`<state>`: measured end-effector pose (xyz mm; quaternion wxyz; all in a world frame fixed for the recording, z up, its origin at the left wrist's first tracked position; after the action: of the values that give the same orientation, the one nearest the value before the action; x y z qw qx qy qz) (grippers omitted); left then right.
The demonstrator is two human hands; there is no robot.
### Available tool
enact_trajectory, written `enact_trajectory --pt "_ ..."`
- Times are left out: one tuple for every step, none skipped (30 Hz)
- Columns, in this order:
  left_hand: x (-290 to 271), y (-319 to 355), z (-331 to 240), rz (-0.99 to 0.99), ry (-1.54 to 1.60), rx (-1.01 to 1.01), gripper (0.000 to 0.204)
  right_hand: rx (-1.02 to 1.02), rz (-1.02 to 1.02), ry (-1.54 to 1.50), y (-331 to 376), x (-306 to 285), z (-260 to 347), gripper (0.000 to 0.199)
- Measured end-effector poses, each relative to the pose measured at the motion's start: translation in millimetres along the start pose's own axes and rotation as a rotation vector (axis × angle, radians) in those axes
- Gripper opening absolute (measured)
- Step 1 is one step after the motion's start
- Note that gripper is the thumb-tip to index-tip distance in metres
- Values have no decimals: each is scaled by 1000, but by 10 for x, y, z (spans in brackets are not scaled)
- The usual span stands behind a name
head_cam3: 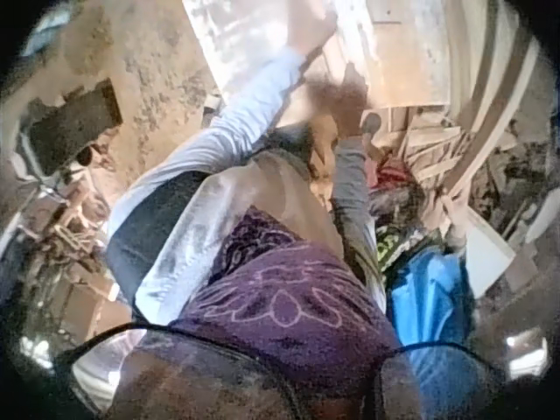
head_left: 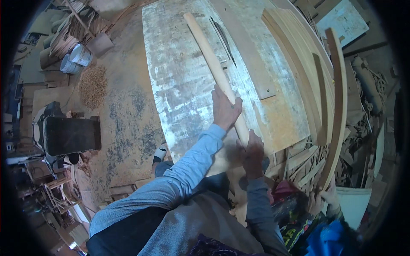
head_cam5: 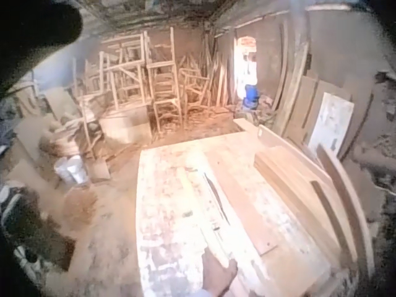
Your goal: Manufacturing wooden furniture by applying glue to components and using workshop machinery.
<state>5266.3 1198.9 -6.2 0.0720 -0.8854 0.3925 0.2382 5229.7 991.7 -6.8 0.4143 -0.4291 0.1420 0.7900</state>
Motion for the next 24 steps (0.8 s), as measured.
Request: enact_trajectory --pt "33 -31 -36 -27 -22 28 71 -97 -61 41 3 -37 9 63" --pt "74 -54 -38 -39 -27 25 71 -107 -57 34 -3 -18 -69 63" --pt "126 -74 -38 -42 -50 12 68 -116 -48 17 -32 -18 -99 63" --pt "171 -94 -34 -44 -74 -2 65 -125 -39 0 -64 -13 -122 64" --pt "210 -117 -34 -48 -78 -4 65 -127 -36 -5 -95 -15 -140 64" --pt "231 -131 -43 -66 -85 0 64 -73 4 -8 -140 0 -185 63" --pt "252 -143 -45 -82 -91 4 63 -17 45 -10 -169 29 -245 62" --pt "290 -158 -11 -84 -95 0 63 -19 49 -15 -180 55 -283 62" --pt "299 -170 -12 -103 -115 22 58 -39 21 -3 -199 46 -281 61" --pt "308 -176 -14 -121 -134 44 54 -58 -7 9 -211 29 -272 60" --pt "331 -179 13 -120 -137 40 54 -56 -3 6 -204 16 -280 60" --pt "336 -179 5 -115 -177 39 57 -56 -6 83 -240 -78 -200 60" --pt "347 -176 -4 -109 -216 38 60 -56 -10 160 -266 -125 -154 60" --pt "358 -170 -6 -109 -219 31 60 -56 -3 157 -277 -114 -159 60" --pt "370 -161 -18 -116 -266 15 66 -39 -6 118 -285 -126 -185 59" --pt "384 -155 -20 -122 -312 -1 71 -22 -9 81 -289 -136 -212 59" --pt "410 -158 -16 -119 -313 -3 71 -20 -7 81 -289 -135 -223 59" --pt "405 -166 -18 -139 -322 10 75 -3 6 79 -288 -110 -247 57" --pt "399 -174 -28 -159 -332 23 80 14 19 77 -289 -90 -267 55" --pt "401 -183 -20 -157 -334 23 80 16 19 76 -298 -95 -263 55" --pt "392 -192 -6 -155 -321 22 80 4 24 42 -312 -102 -242 54" --pt "387 -204 6 -152 -307 22 80 -7 27 8 -327 -100 -225 53" --pt "385 -223 6 -151 -308 22 80 -6 27 7 -348 -91 -224 53" --pt "381 -236 1 -157 -310 22 80 -6 24 -58 -365 -85 -227 53"
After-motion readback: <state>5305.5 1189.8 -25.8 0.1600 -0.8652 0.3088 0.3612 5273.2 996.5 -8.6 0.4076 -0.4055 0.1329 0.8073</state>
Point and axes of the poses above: each hand's wrist, its own y-axis away from the middle knuckle, its own x-axis out of the palm, z = x × y, the point moved 10 cm from there along -y, towards the middle knuckle, and after that the axes turned 3 degrees about z, right-handed, at the moved point
